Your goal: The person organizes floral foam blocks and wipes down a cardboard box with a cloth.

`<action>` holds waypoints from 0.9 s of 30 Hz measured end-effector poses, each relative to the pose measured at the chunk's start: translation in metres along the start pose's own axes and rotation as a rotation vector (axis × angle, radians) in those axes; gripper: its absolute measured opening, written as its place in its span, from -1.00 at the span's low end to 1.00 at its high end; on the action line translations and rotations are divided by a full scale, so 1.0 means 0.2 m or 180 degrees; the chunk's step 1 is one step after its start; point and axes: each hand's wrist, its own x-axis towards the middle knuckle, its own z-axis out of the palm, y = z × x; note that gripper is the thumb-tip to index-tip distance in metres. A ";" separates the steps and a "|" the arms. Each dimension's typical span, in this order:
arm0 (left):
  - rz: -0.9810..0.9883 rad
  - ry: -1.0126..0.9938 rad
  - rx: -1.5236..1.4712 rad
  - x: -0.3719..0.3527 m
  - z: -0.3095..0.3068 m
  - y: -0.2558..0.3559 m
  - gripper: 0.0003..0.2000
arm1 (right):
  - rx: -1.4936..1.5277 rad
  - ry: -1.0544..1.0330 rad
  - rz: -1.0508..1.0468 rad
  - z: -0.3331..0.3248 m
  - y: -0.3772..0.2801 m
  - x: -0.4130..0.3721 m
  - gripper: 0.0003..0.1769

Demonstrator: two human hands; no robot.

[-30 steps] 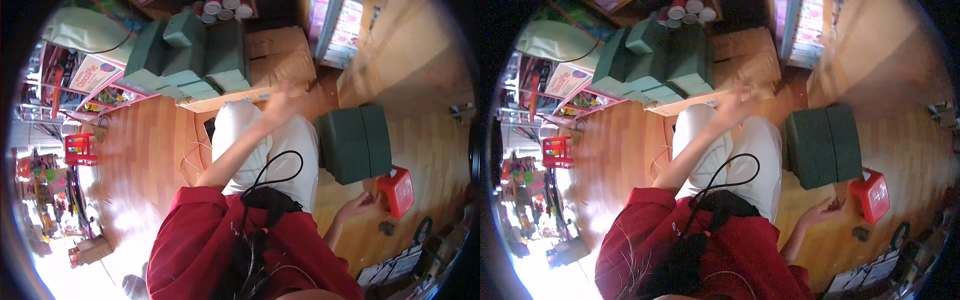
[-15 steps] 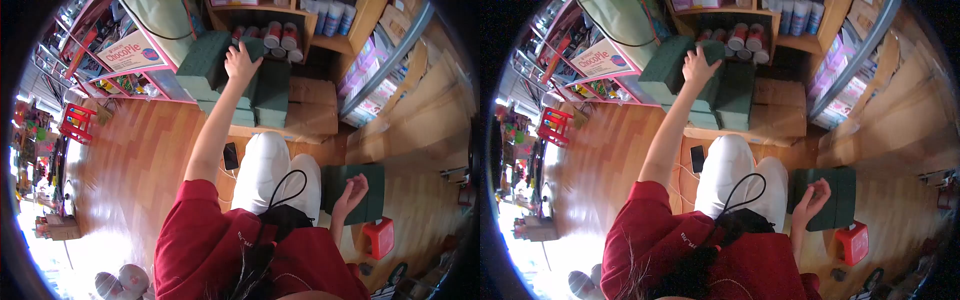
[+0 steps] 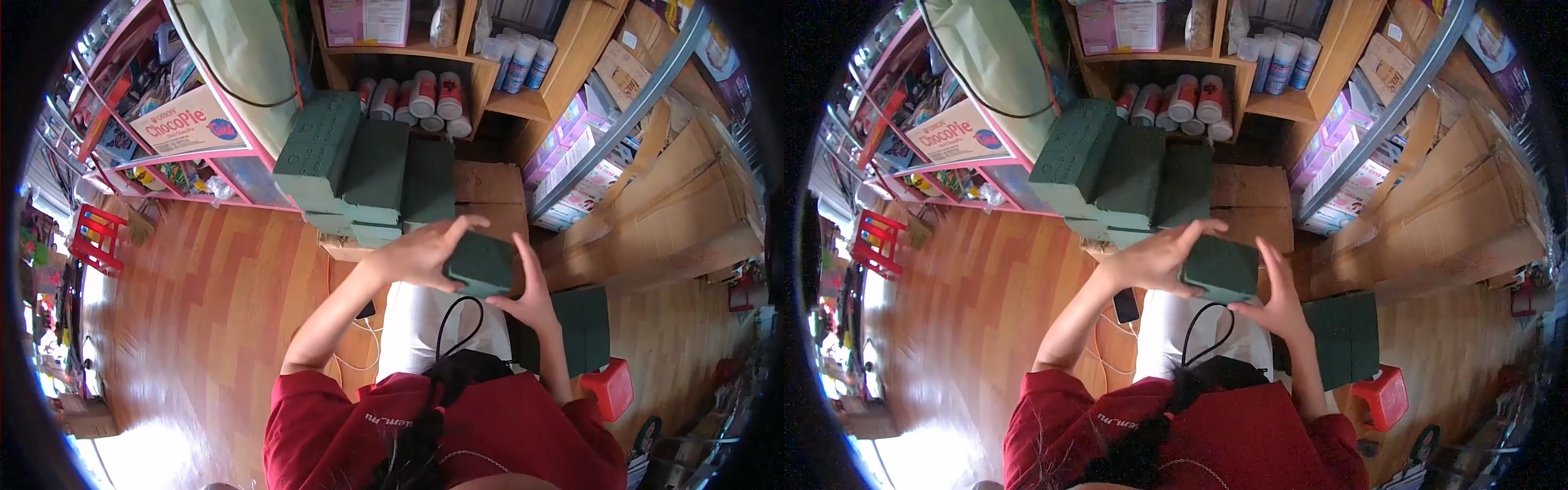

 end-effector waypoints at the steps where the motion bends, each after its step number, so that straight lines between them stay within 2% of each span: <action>1: 0.0018 0.0041 0.0027 -0.01 0.01 0.00 -0.14 | 0.0068 -0.0355 0.0116 -0.01 -0.01 0.05 -0.07; 3: 0.0050 0.0123 0.0060 -0.02 0.03 -0.03 -0.15 | 0.0209 -0.1076 0.0367 -0.02 -0.01 0.13 -0.03; 6: -0.0362 0.1011 0.0832 -0.07 0.05 -0.07 -0.18 | -0.0001 -0.0769 0.0231 -0.06 0.11 0.22 -0.05; 8: -0.0813 0.1346 0.0722 -0.14 0.09 -0.16 -0.29 | -0.0343 0.0002 0.0295 -0.09 0.30 0.33 -0.09; 9: -0.1079 0.1441 0.0654 -0.18 0.11 -0.18 -0.32 | 0.0317 0.0285 0.0799 -0.09 0.41 0.41 -0.10; 10: -0.1346 0.1527 0.0586 -0.21 0.14 -0.21 -0.35 | 0.0818 0.0762 0.0902 -0.09 0.50 0.51 -0.12; 11: -0.1430 0.1676 0.0411 -0.24 0.18 -0.23 -0.46 | 0.0184 0.1105 0.0780 -0.11 0.62 0.63 -0.15; 12: -0.1478 0.1746 0.0218 -0.26 0.22 -0.24 -0.49 | -0.0471 0.1469 0.0732 -0.12 0.74 0.75 -0.16; 13: -0.1527 0.1821 0.0027 -0.28 0.26 -0.24 -0.52 | -0.0080 0.1697 0.0885 -0.13 0.84 0.89 -0.15; 14: -0.1580 0.1904 -0.0161 -0.30 0.29 -0.24 -0.54 | 0.0275 0.1914 0.1312 -0.11 0.87 1.01 -0.16; 15: -0.1591 0.2007 -0.0181 -0.30 0.31 -0.22 -0.60 | 0.0729 0.2164 0.1288 -0.07 1.03 1.12 -0.13; 17: -0.1665 0.2060 -0.0215 -0.33 0.34 -0.23 -0.62 | 0.0111 0.2274 0.1679 -0.05 1.25 1.33 -0.08; 20: -0.1863 0.2166 -0.0243 -0.34 0.35 -0.23 -0.67 | -0.1134 0.2936 0.1530 0.01 1.32 1.52 -0.07; 21: -0.1917 0.2183 -0.0235 -0.35 0.34 -0.23 -0.68 | -0.1844 0.3068 0.1316 0.02 1.32 1.54 -0.11; 24: -0.2121 0.2345 -0.0365 -0.35 0.36 -0.24 -0.74 | -0.2401 0.2908 0.1712 0.04 1.21 1.60 -0.16; 27: -0.1971 0.2545 -0.0009 -0.34 0.38 -0.26 -0.78 | -0.2801 0.2880 0.1622 0.03 1.24 1.66 -0.27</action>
